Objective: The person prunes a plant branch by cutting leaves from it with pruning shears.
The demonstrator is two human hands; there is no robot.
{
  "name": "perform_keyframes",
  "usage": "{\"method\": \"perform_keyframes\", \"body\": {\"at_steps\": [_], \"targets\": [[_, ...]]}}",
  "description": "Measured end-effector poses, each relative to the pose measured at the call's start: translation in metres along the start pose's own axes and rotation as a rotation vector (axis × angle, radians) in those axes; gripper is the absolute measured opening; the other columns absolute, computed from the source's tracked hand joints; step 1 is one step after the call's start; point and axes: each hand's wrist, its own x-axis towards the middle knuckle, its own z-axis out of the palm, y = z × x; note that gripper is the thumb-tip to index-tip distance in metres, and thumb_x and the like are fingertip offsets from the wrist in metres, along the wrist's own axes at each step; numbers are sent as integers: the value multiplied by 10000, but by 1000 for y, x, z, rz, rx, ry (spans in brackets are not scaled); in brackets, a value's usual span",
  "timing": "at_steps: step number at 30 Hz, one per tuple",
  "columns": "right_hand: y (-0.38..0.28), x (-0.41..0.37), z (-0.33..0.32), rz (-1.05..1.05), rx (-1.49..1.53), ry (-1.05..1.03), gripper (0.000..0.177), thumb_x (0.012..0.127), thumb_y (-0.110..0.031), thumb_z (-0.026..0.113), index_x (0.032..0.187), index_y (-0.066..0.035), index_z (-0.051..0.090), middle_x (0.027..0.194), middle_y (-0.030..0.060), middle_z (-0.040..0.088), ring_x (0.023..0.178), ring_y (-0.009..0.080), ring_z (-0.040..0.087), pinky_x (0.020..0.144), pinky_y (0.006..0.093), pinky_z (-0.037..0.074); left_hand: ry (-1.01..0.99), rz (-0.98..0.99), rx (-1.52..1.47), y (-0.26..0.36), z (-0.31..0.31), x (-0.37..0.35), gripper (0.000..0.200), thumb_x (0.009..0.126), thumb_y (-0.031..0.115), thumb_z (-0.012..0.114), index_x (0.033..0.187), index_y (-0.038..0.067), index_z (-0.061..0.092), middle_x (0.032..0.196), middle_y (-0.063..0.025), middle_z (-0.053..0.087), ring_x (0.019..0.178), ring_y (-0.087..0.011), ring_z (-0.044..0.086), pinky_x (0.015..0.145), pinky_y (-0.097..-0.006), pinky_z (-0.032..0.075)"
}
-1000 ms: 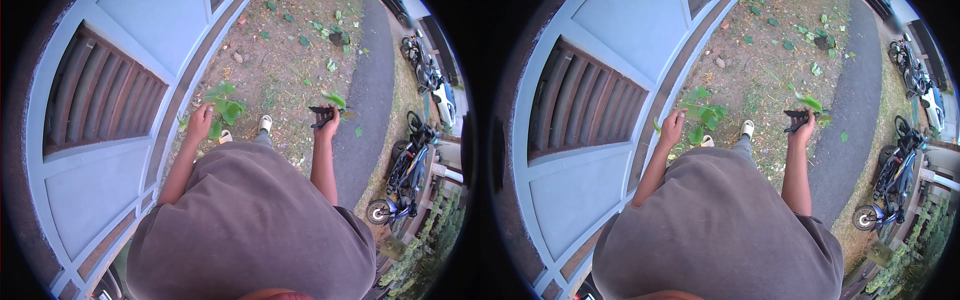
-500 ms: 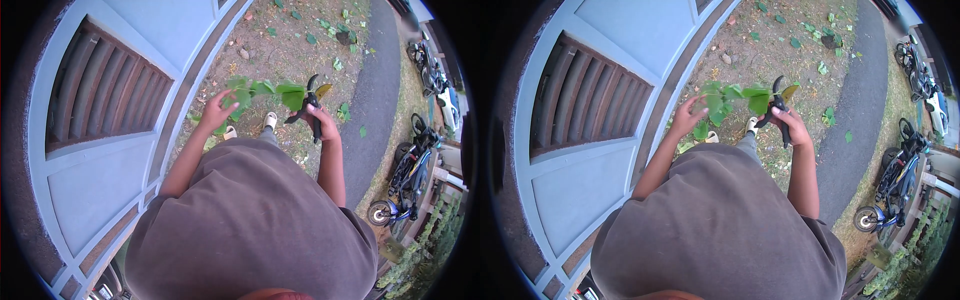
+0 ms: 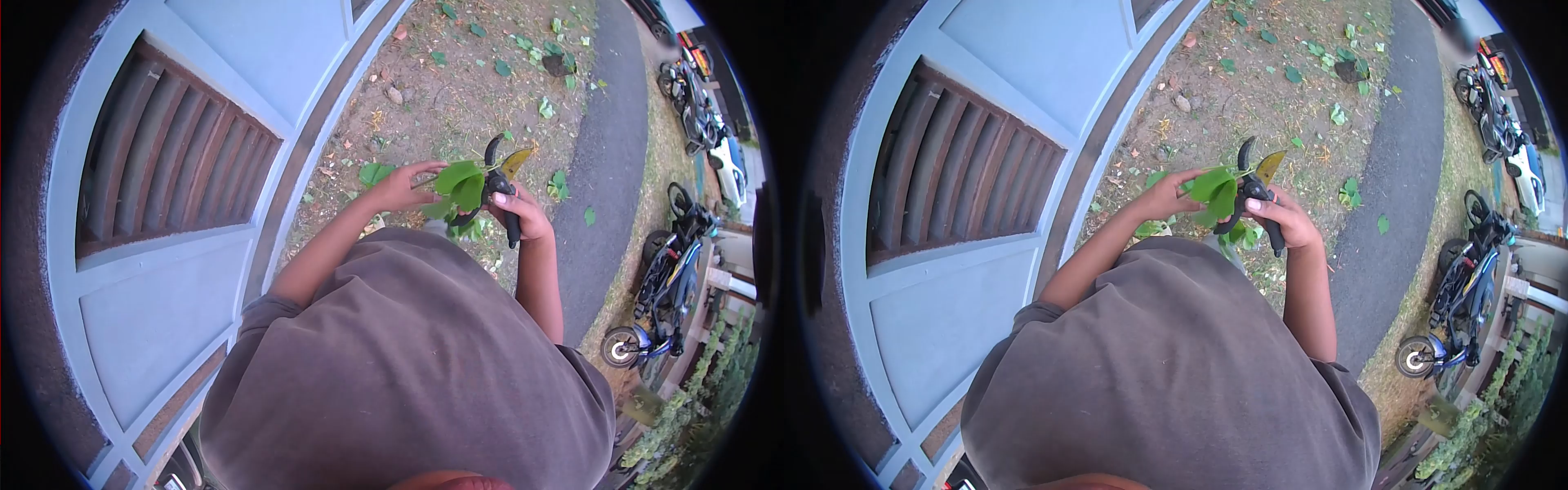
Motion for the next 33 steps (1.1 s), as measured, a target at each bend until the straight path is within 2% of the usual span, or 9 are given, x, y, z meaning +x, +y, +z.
{"method": "perform_keyframes", "body": {"at_steps": [6,10,12,17,23,27,29,32,33], "targets": [[6,4,15,-105,170,0,656,864,-351,704,1343,55,512,1153,209,657,1063,337,651,1001,475,472,-518,-51,-169,21,3,6,494,900,219,803,1338,60,640,1176,-4,701,1080,-97,626,971,-329,514],[1,6,13,-242,380,-75,639,917,-388,642,1347,60,491,1129,233,655,1048,371,652,1021,514,468,-612,-243,-55,-3,-5,2,379,933,127,743,1288,23,661,1115,2,709,977,-69,623,819,-280,512],[2,6,11,-274,437,-68,605,960,-408,585,1337,58,502,1136,238,651,1077,381,633,1070,543,432,-527,-230,-349,3,-14,-12,349,973,185,706,1289,41,667,1019,40,707,892,-31,588,716,-255,473],[9,8,9,-271,534,39,484,1012,-361,530,1295,32,546,1136,239,651,1082,380,630,1068,569,435,-389,-250,-285,8,-32,-30,281,997,209,679,1215,31,685,984,16,693,853,-44,586,742,-260,474],[14,7,-16,-356,819,511,370,1017,-395,574,1131,-46,613,1071,204,658,1085,348,644,1059,529,479,-167,-160,-265,-2,-44,-61,225,1024,204,645,1098,4,718,920,-15,701,890,-112,643,837,-297,502],[28,3,-43,-405,1014,783,418,1033,-369,523,1143,26,606,1086,183,675,1115,340,634,1070,505,482,6,-333,-149,-1,-51,-75,271,1050,297,602,1120,80,749,916,22,682,868,-98,624,829,-290,495],[36,-1,-38,-384,905,745,411,1025,-355,545,1166,27,606,1067,169,679,1095,316,651,1044,467,496,26,-321,-184,-12,-48,-73,299,1053,353,583,1133,114,746,994,17,700,903,-101,632,863,-291,509],[36,-2,-17,-53,292,674,395,1005,-353,603,1201,-10,621,1013,117,708,993,223,693,978,370,510,158,-261,-280,-9,-36,-65,250,1021,324,649,1147,126,736,883,28,616,859,-70,582,851,-264,469],[35,-1,-13,-56,293,675,395,1005,-353,603,1201,-10,621,1013,117,708,993,223,693,978,370,510,203,-217,-173,-5,-33,-60,254,995,325,688,1149,128,733,909,20,626,897,-78,591,875,-278,472]]}}
